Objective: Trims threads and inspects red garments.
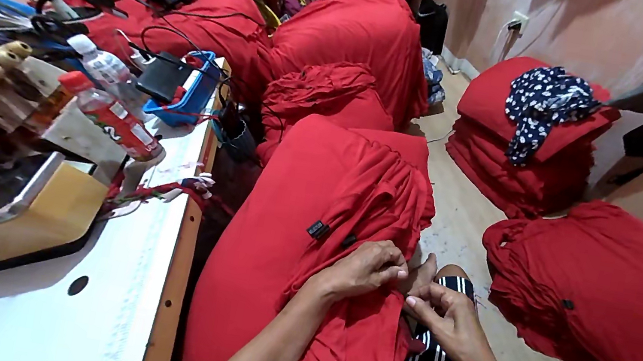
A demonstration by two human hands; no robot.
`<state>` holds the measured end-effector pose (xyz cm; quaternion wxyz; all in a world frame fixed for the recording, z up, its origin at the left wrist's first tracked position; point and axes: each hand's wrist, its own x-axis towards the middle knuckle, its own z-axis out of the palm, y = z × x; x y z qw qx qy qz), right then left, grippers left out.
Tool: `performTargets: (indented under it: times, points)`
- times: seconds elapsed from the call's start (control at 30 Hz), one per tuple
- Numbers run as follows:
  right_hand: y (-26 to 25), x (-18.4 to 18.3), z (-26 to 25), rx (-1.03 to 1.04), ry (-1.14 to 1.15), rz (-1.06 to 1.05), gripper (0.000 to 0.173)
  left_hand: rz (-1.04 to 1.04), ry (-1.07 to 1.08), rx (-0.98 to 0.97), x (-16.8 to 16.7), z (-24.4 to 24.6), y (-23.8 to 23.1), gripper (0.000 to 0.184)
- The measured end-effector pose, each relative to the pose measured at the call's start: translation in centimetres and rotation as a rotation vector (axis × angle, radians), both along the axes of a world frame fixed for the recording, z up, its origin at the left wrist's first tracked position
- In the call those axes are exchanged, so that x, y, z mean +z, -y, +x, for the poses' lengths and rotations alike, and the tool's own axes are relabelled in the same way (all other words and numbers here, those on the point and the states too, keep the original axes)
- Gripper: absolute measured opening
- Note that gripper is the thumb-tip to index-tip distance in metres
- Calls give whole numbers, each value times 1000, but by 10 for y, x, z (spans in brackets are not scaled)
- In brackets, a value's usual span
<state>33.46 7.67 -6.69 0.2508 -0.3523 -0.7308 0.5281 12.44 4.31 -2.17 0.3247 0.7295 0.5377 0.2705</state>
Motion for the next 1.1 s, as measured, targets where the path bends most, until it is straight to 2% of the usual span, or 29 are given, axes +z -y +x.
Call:
performTargets:
  times: [0.2,0.4,0.53,0.63,0.7,0.77,0.87,1.1]
  points:
    - [1,6,2,-39,-73,-132,20,-7,-6,12,1,1,0,24]
    - [4,3,-4,82,77,-14,26,-15,-4,9,1,1,0,24]
    - [5,2,-4,-6,41,43,24,-27,84,108,5,6,1,29]
    - [4,-3,-2,-155,-98,-116,20,-71,83,164,6,8,0,38]
    - [3,-7,0,-184,-162,-287,17,-103,-33,115,3,9,-2,42]
    - [5,-10,2,-158,-183,-445,21,-178,-209,50,2,14,-2,37]
    - [8,-13,1,-110,-247,-591,15,-319,-402,-31,8,21,-1,28]
    - [10,-20,-6,-53,-277,-623,18,-191,-269,-22,8,13,3,21]
